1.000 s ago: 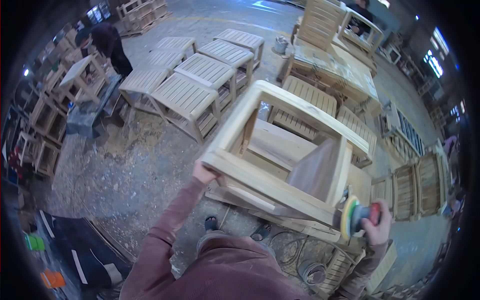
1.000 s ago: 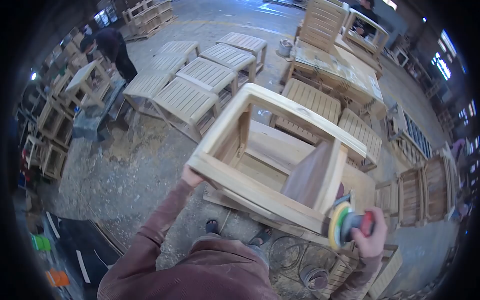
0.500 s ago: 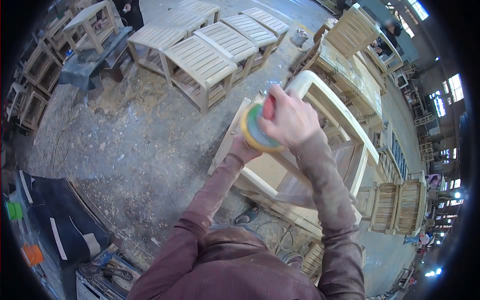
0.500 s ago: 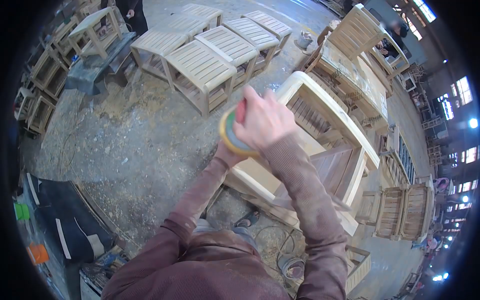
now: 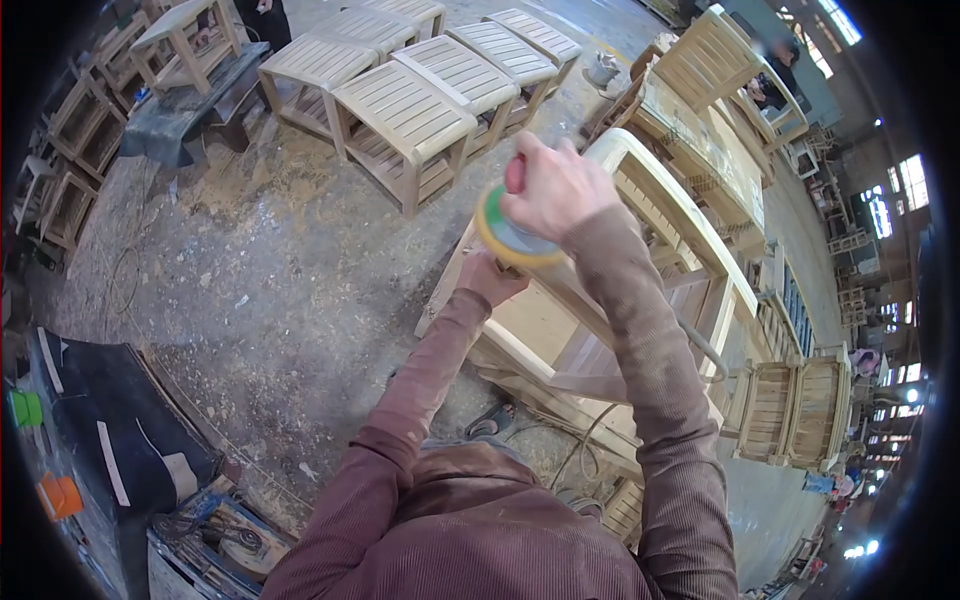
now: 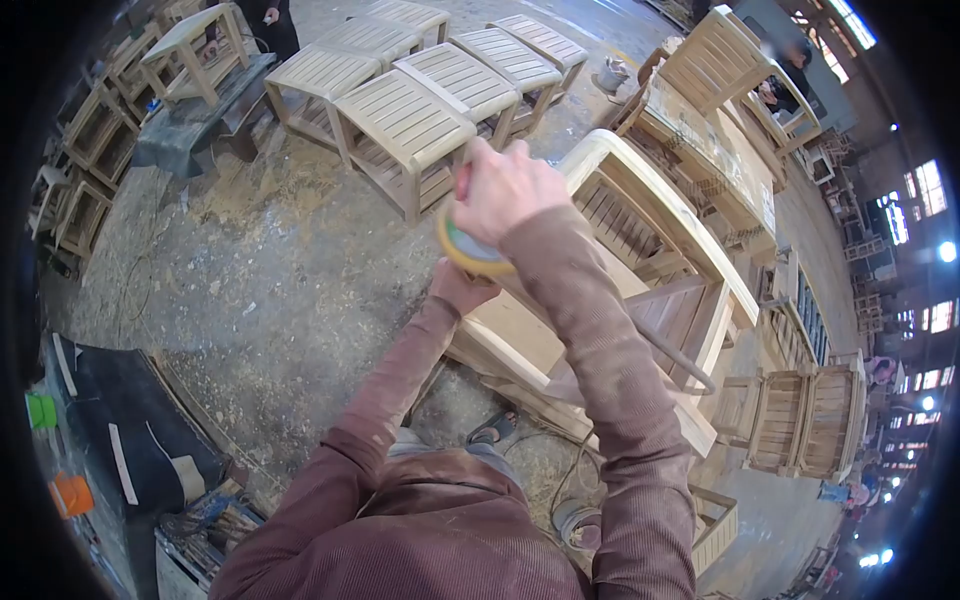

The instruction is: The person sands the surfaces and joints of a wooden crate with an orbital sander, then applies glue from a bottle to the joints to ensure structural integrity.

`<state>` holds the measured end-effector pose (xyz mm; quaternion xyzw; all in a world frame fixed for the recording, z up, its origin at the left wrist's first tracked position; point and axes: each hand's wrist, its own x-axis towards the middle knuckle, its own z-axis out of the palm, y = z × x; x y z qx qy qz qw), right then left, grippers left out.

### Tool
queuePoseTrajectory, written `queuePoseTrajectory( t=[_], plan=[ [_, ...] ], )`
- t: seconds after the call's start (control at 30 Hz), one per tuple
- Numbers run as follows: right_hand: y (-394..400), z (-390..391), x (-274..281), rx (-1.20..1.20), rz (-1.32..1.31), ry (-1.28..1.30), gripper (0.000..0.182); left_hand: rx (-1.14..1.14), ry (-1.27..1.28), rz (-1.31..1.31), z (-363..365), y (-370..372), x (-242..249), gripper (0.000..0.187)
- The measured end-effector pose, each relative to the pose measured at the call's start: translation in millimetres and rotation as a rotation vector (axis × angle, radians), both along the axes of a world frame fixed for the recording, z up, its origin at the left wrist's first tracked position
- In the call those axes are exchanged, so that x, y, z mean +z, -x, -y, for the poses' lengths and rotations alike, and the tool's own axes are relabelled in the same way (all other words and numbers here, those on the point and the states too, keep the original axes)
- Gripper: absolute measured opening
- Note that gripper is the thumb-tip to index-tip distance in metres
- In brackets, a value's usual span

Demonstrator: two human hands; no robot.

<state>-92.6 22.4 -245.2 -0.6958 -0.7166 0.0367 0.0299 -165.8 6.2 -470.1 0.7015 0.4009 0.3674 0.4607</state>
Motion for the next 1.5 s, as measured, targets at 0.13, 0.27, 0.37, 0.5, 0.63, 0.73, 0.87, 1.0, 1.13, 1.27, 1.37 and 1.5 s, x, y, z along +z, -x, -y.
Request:
queuePoseTrajectory(
  t=[0.13,0.27,0.37,0.5,0.63,0.73,0.87,1.0,1.13,1.27,1.37,1.5],
  plan=[
    [-25.0,48.4,4.5,-0.069,-0.085,-0.058,0.037,0.086,-0.089,0.223,3.8,-7.0,11.9,0.057],
    [-60.5,102.2,5.0,-0.159,-0.078,-0.155,0.043,0.025,-0.011,0.27,0.6,-8.3,11.9,0.078],
    [-86.6,140.3,9.8,-0.248,-0.06,-0.179,0.044,0.038,-0.043,0.285,-0.2,-12.4,6.1,0.079],
    [-92.6,148.1,9.5,-0.335,-0.035,-0.165,0.044,0.047,-0.04,0.347,-2.2,-18.2,-3.9,0.077],
    [-45.0,90.6,6.8,-0.221,-0.151,-0.151,0.042,0.041,0.047,0.361,-2.4,-19.9,-4.0,0.072],
    [-5.4,36.9,3.4,-0.151,-0.144,-0.083,0.04,0.025,0.004,0.36,-7.9,-21.5,-14.2,0.068],
    [-3.7,18.4,0.5,-0.128,-0.116,-0.032,0.039,0.08,-0.007,0.479,2.8,-19.8,-7.6,0.07],
    [-45.0,78.6,5.1,-0.204,-0.11,-0.161,0.037,0.055,-0.066,0.315,-2.7,-17.8,-10.9,0.074],
    [-103.9,158.0,7.9,-0.379,-0.052,-0.2,0.041,0.059,-0.08,0.288,0.3,-16.7,-1.5,0.08],
    [-113.8,182.2,6.4,-0.551,0.009,-0.166,0.041,0.036,-0.007,0.363,-0.3,-22.1,-1.6,0.08],
    [-81.0,140.9,10.2,-0.335,-0.068,-0.158,0.04,0.001,0.078,0.409,0.4,-24.1,-13.2,0.08],
    [-36.3,75.8,12.0,-0.2,-0.159,-0.073,0.037,0.071,0.103,0.362,2.0,-26.7,-5.5,0.068]
  ],
)
